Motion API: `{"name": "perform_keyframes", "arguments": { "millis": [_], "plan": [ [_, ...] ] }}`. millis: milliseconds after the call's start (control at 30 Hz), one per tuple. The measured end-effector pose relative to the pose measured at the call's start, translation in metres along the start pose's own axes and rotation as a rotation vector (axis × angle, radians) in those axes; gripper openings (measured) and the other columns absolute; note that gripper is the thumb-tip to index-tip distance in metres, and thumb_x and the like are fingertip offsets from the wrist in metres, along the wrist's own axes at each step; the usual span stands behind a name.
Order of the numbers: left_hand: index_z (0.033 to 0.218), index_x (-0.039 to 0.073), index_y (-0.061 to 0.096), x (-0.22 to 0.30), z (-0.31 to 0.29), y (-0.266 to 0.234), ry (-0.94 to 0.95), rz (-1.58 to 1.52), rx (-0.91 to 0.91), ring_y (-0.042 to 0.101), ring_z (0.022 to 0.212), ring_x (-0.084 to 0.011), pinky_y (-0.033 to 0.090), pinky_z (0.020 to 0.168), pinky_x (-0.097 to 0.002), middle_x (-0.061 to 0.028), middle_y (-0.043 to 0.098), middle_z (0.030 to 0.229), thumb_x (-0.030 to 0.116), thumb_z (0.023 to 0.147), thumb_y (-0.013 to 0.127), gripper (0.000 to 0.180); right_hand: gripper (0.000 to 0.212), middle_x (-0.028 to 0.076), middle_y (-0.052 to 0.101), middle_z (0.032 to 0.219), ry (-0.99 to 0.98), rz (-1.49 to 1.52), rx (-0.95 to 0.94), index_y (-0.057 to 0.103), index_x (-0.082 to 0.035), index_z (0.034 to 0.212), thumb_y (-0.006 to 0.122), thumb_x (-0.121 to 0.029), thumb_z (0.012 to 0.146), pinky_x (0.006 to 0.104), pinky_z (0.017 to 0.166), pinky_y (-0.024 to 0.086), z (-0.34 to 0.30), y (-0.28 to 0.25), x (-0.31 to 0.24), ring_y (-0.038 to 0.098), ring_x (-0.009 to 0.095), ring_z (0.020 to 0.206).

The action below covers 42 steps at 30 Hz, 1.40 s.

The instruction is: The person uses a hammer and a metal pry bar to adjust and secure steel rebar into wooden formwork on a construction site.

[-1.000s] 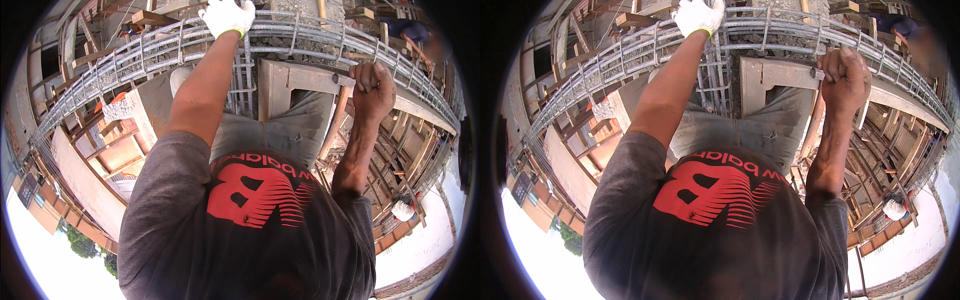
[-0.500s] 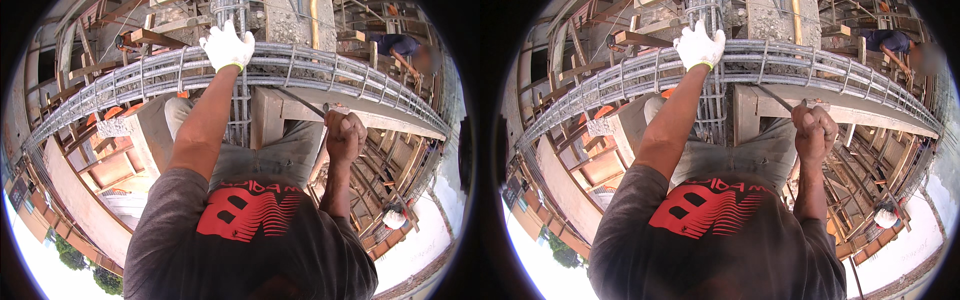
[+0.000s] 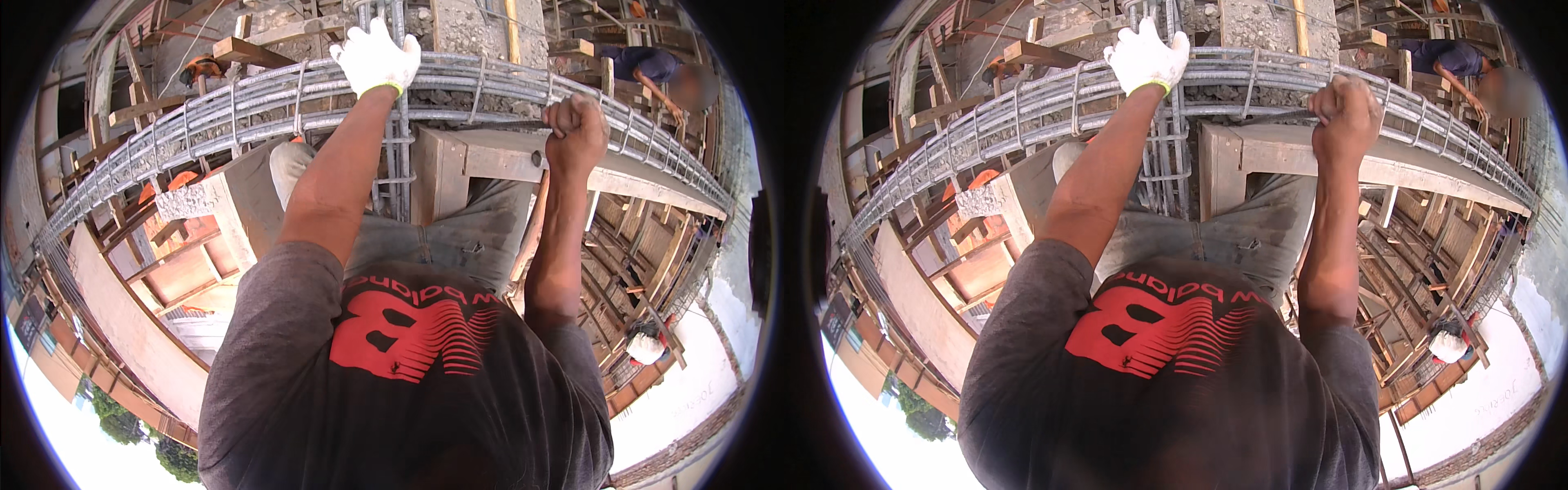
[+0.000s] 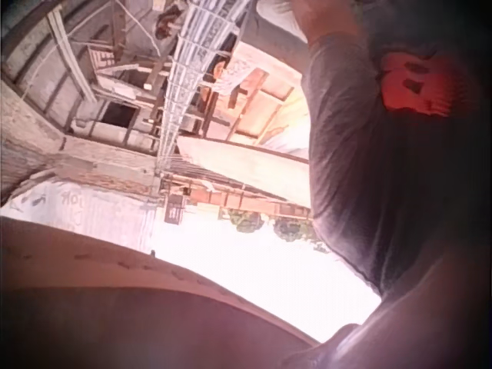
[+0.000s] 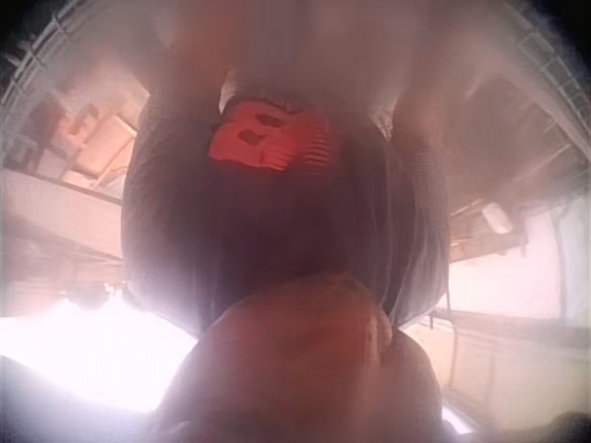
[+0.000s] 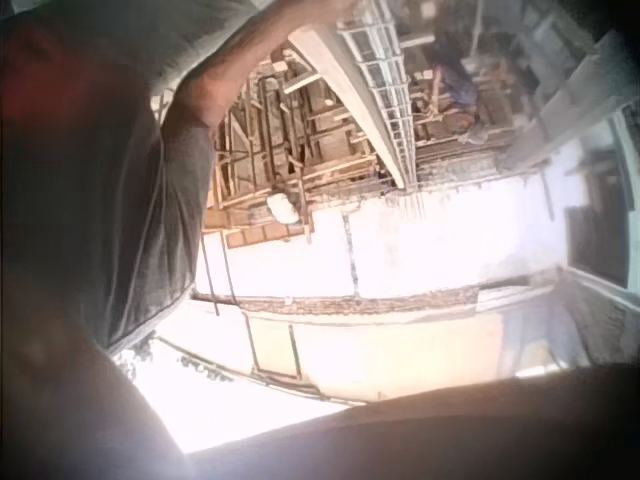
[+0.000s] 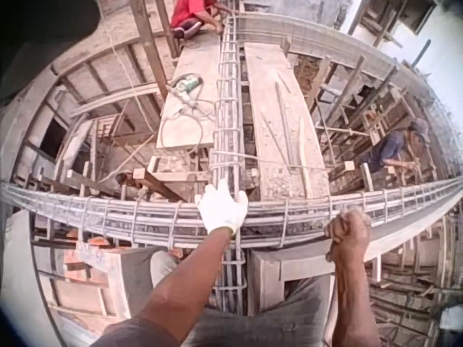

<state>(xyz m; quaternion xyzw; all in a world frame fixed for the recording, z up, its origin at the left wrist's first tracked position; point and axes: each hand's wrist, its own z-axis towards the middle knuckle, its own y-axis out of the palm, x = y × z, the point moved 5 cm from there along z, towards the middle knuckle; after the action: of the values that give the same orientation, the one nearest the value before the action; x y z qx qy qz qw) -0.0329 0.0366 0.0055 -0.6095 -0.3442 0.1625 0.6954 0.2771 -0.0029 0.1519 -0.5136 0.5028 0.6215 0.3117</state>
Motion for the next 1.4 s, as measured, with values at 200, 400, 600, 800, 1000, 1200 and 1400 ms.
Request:
{"name": "perform_keyframes", "arguments": {
  "millis": [200,400,600,800,1000,1200,1400],
  "plan": [
    [0.120,0.007,0.059,-0.021,-0.024,0.013,0.014,-0.014,-0.097,0.059,0.103,-0.0359,0.034,0.100,-0.0512,-0.0245,0.059,0.112,0.055,0.084,0.054,0.060,0.027,0.000,0.036,0.062,-0.038,-0.196,0.091,0.035,-0.006,0.067,0.054,-0.003,0.086,0.0320,0.058,0.033,0.006,0.015,0.012,0.036,0.015,0.059],
    [0.130,0.007,0.056,0.000,-0.003,0.000,-0.017,-0.034,-0.082,0.059,0.107,-0.0362,0.032,0.104,-0.0487,-0.0236,0.059,0.112,0.061,0.085,0.051,0.070,0.030,-0.003,0.027,0.053,0.169,-0.107,0.203,0.034,-0.013,0.063,0.050,-0.008,0.088,0.0321,0.061,0.034,0.067,0.001,0.010,0.029,0.012,0.049],
    [0.136,0.007,0.053,-0.023,-0.005,-0.010,0.010,-0.147,0.267,0.055,0.117,-0.0390,0.030,0.112,-0.0496,-0.0252,0.056,0.127,0.065,0.081,0.058,0.080,0.030,-0.003,0.030,0.054,-0.104,0.096,-0.097,0.036,-0.010,0.065,0.054,-0.008,0.089,0.0305,0.055,0.032,0.017,0.038,-0.102,0.032,0.010,0.050],
    [0.136,0.007,0.051,0.099,-0.096,-0.141,0.885,-0.856,-0.484,0.059,0.117,-0.0270,0.046,0.101,-0.0370,-0.0135,0.062,0.126,0.034,0.082,0.076,0.065,0.037,0.002,0.039,0.056,-0.220,-0.108,-0.318,0.033,-0.008,0.061,0.062,-0.010,0.085,0.0298,0.055,0.036,0.032,0.041,-0.070,0.040,0.013,0.053],
    [0.133,0.004,0.052,0.123,-0.112,-0.104,0.801,-1.103,-1.003,0.058,0.107,-0.0186,0.046,0.096,-0.0362,-0.0084,0.061,0.124,0.024,0.084,0.072,0.057,0.030,0.007,0.060,0.084,-0.322,-0.770,-0.577,0.058,-0.001,0.082,0.074,-0.027,0.083,0.0321,0.069,0.044,0.061,0.056,-0.065,0.058,0.016,0.080],
    [0.112,0.006,0.068,0.137,-0.118,-0.102,0.838,-0.839,-0.808,0.059,0.084,-0.0123,0.050,0.079,-0.0335,-0.0079,0.070,0.093,0.035,0.091,0.069,0.036,0.066,0.019,0.055,0.123,-0.180,-0.511,-0.118,0.053,-0.002,0.128,0.077,-0.044,0.082,0.0420,0.095,0.046,0.010,-0.054,-0.063,0.055,0.030,0.113],
    [0.111,0.006,0.070,0.163,-0.108,-0.095,0.896,-1.202,-0.741,0.060,0.083,-0.0112,0.051,0.078,-0.0305,-0.0032,0.070,0.097,0.029,0.093,0.067,0.030,0.064,0.020,0.058,0.102,0.206,-1.178,0.167,0.054,0.005,0.121,0.078,-0.040,0.082,0.0404,0.086,0.048,-0.097,-0.229,0.124,0.057,0.032,0.095]
  ]
}}
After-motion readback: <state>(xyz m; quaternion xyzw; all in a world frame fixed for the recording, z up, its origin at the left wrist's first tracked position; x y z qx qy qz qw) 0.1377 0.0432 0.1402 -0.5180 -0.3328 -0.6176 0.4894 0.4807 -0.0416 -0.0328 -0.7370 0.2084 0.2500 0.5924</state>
